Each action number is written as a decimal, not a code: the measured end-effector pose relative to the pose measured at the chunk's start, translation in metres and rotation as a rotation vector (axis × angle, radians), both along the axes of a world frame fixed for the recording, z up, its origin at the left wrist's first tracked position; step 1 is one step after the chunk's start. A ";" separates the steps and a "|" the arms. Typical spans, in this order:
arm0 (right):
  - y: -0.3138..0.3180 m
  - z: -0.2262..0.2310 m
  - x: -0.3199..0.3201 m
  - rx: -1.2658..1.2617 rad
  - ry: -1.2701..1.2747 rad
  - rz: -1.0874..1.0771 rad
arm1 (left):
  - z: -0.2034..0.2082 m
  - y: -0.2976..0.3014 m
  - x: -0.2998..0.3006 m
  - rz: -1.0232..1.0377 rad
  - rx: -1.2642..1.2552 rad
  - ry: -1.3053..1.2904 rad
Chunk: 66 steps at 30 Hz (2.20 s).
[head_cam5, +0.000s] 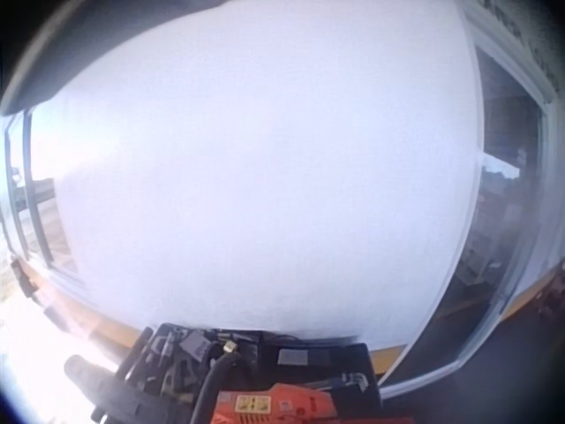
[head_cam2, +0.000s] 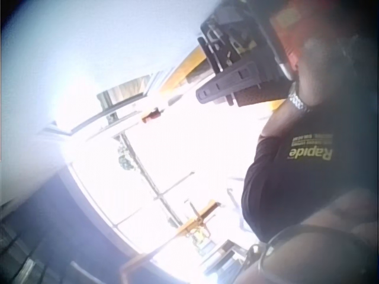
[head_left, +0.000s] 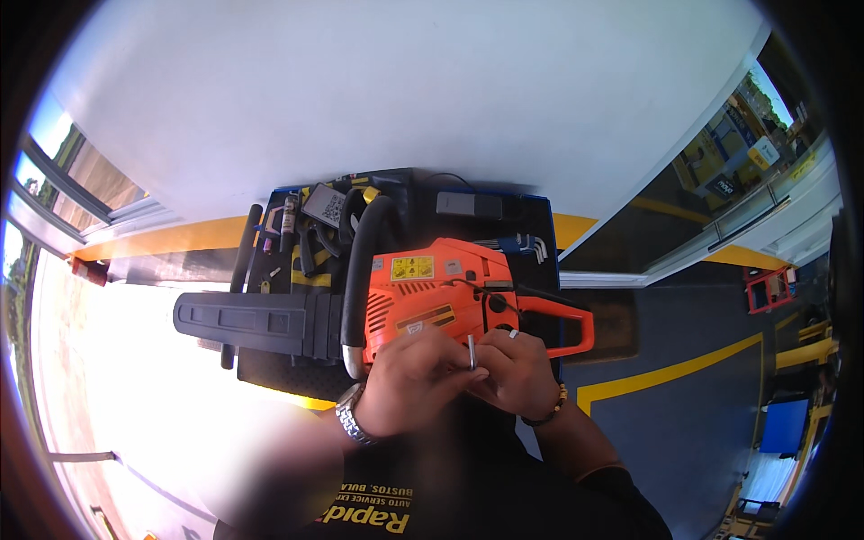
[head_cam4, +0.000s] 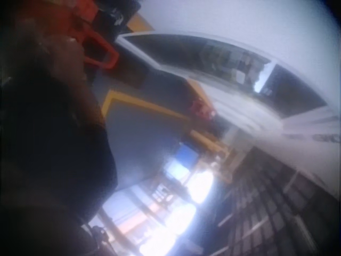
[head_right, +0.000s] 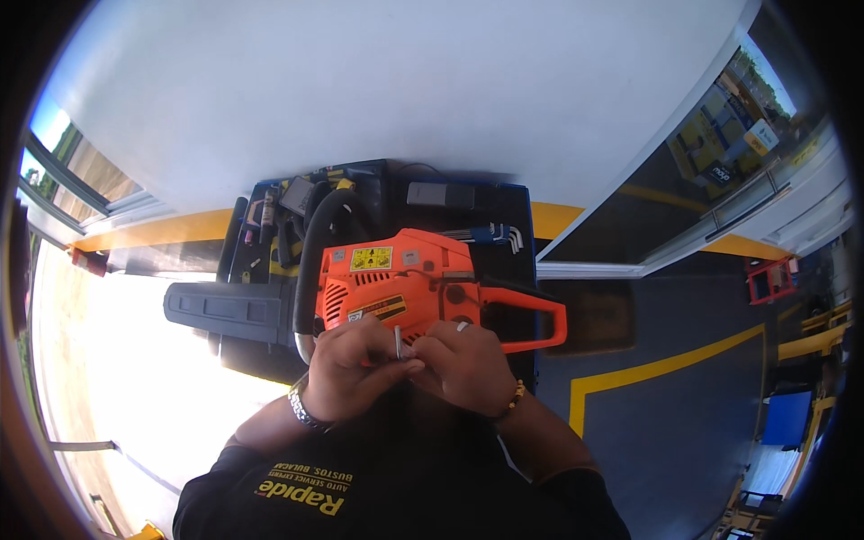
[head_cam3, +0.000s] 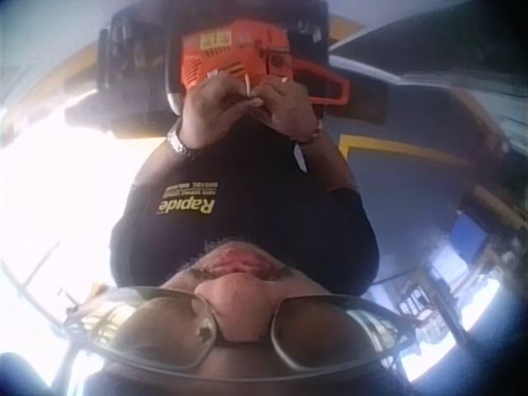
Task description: The person retrieves a chainsaw from a cart, places it on a tool cart, and uses an Allen key to remove screws from the chainsaw's side cover. The person then removes the cover and pulls out the starter cord, inspecting the internal components.
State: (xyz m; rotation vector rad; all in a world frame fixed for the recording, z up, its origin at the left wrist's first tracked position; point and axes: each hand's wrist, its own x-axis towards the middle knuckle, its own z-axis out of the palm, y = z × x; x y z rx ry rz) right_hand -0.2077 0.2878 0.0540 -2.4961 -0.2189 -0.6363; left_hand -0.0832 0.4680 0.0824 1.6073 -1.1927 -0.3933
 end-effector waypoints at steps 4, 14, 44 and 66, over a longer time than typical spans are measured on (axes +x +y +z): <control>0.006 0.009 -0.003 -0.226 0.072 -0.006 | 0.004 -0.003 0.001 0.007 0.063 -0.044; 0.010 0.019 0.002 -0.145 0.118 0.035 | -0.007 0.004 -0.001 -0.128 -0.140 0.005; 0.082 0.019 -0.004 0.093 0.269 -0.693 | -0.106 -0.039 0.356 -0.277 0.904 -1.105; 0.080 0.026 0.006 -0.159 0.352 -0.712 | -0.093 0.047 0.337 0.524 0.881 -0.468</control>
